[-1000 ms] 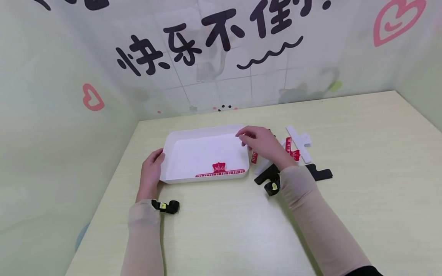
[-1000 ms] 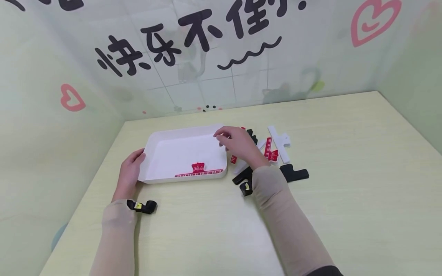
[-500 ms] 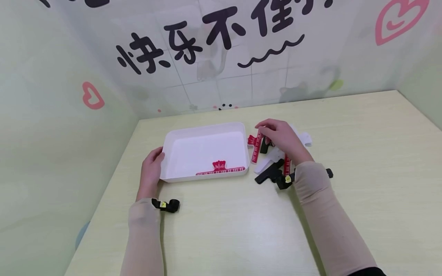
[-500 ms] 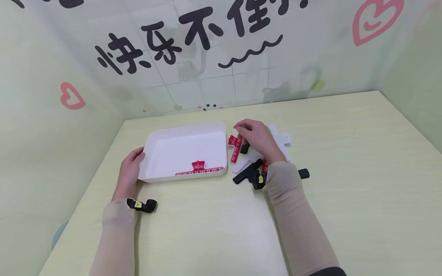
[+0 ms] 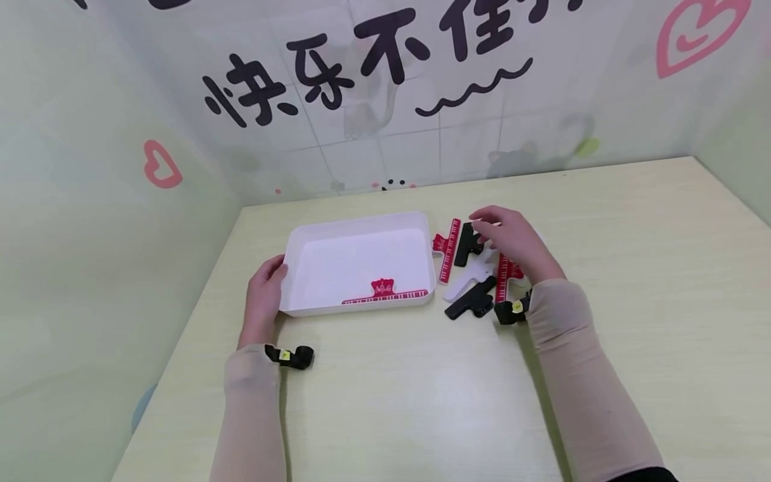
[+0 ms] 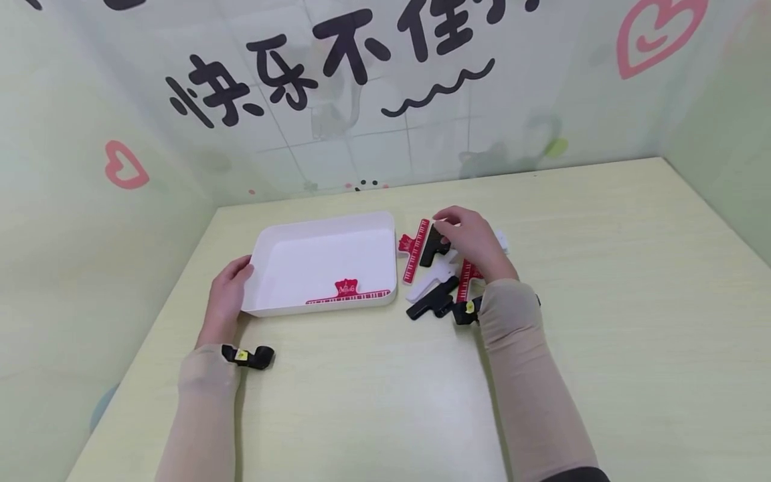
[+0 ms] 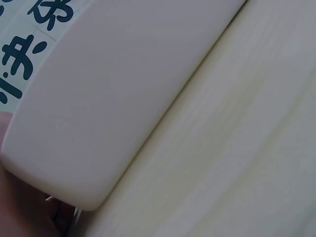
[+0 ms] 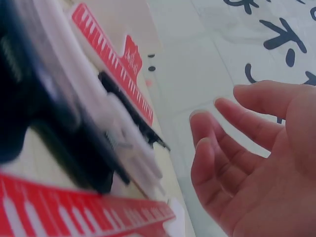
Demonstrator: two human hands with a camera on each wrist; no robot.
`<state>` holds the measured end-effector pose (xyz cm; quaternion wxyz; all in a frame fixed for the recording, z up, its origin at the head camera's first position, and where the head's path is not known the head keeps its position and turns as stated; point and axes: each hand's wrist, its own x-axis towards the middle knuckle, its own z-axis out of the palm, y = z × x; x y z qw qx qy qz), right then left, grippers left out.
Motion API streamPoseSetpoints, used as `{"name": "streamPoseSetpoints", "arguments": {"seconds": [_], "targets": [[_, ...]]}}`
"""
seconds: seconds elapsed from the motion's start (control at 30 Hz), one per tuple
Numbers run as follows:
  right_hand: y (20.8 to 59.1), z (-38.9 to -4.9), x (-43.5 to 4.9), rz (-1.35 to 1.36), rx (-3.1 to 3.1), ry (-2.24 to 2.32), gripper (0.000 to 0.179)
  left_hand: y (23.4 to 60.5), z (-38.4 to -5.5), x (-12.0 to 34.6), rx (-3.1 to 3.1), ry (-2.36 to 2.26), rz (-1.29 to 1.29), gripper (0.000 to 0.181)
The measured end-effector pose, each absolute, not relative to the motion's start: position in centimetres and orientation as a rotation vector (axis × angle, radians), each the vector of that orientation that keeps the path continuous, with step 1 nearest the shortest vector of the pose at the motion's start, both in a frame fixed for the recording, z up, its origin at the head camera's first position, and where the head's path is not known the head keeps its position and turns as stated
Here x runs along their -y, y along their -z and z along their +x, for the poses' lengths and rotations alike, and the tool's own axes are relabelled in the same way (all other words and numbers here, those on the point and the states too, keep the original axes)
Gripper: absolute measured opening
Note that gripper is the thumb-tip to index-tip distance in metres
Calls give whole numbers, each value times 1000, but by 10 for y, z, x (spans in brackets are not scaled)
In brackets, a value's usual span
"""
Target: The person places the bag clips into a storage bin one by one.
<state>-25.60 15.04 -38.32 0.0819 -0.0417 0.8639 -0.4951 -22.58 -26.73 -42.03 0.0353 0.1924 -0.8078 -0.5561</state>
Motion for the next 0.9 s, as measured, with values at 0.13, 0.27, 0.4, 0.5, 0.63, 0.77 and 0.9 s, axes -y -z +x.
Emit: {"name": "streamPoseSetpoints", "arguments": {"seconds": [0.13, 0.27, 0.4, 0.5, 0.63, 0.77, 0.9], "targets": [[386, -255, -155, -88, -2553, 1474, 42, 421, -225, 267, 2481, 1714, 596, 42], [389, -254, -157, -48, -2525, 1474, 44, 420, -226, 268, 2487, 1695, 582, 43], [392, -257, -157, -32, -2537, 1421, 45, 420, -227, 268, 2478, 1701, 573, 43], [393, -258, -159, -25, -2551, 1366, 46, 419, -226, 266, 2472, 1705, 585, 42], [395, -260, -157, 13, -2582, 1289, 48, 420, -225, 267, 2478, 1707, 602, 42], [398, -261, -154, 24, -2650, 1201, 49, 419, -225, 267, 2485, 1694, 591, 42], [399, -262, -149, 5, -2730, 1118, 47, 419, -226, 267, 2481, 1695, 585, 42]]}}
